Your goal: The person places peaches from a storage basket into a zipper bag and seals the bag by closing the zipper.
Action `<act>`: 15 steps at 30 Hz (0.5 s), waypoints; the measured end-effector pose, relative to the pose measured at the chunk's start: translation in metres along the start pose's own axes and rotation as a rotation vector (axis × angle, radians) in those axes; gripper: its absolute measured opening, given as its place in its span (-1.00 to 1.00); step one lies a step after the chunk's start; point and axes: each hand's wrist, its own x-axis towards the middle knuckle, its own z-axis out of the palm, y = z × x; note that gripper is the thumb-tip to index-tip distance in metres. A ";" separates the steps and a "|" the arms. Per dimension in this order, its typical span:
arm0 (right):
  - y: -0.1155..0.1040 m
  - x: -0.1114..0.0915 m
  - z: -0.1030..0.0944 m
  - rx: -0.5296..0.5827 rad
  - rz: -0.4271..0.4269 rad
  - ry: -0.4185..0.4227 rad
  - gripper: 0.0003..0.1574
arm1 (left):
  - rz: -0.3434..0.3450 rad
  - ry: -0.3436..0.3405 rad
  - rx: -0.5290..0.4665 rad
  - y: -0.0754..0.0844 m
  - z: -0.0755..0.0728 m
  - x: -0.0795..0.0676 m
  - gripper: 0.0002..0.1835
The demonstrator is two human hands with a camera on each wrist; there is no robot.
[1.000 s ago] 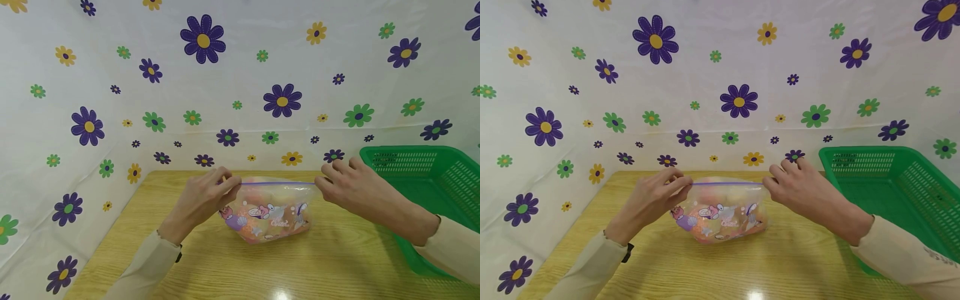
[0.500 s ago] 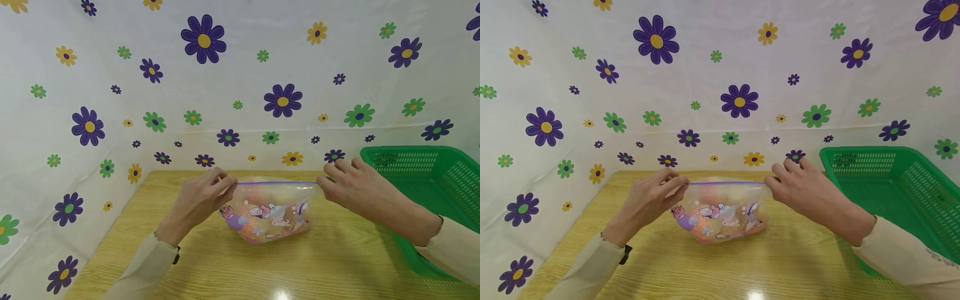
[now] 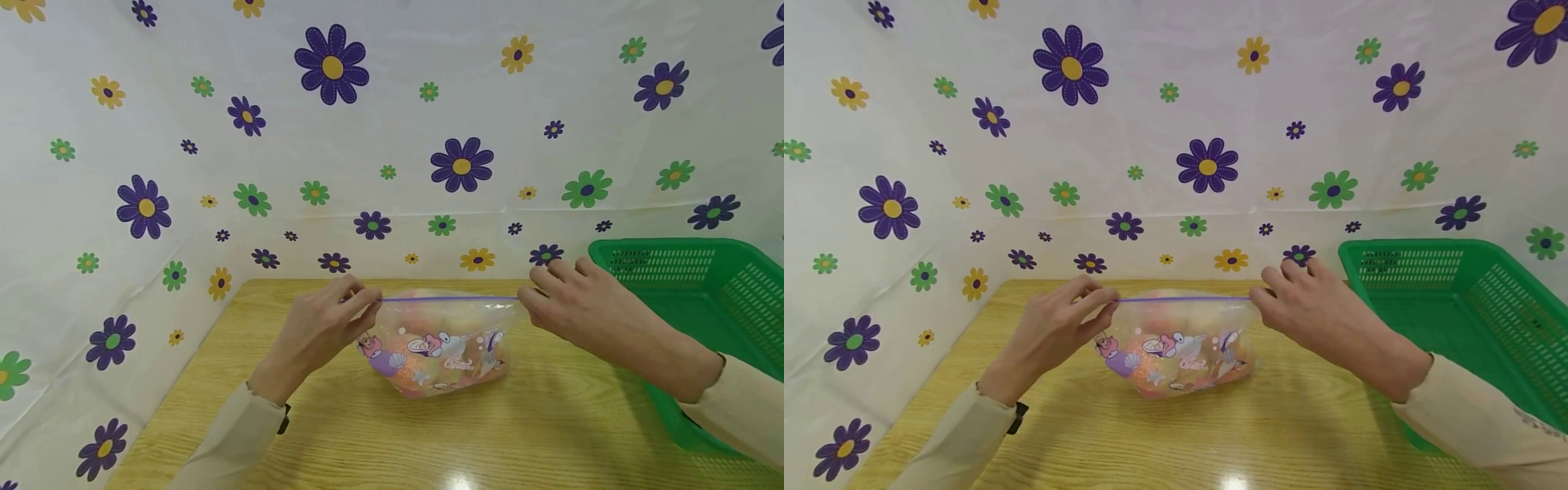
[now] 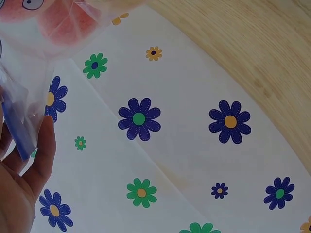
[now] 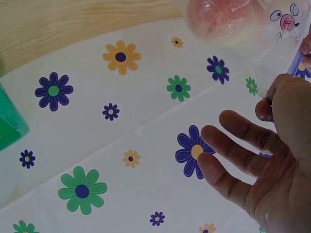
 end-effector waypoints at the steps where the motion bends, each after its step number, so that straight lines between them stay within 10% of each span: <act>1: 0.000 0.000 0.000 -0.001 0.000 0.002 -0.57 | -0.001 -0.001 -0.002 0.000 0.000 0.000 -0.84; 15: 0.000 -0.001 0.001 0.001 0.004 0.014 -0.56 | -0.021 -0.005 0.002 -0.002 -0.003 -0.005 -0.82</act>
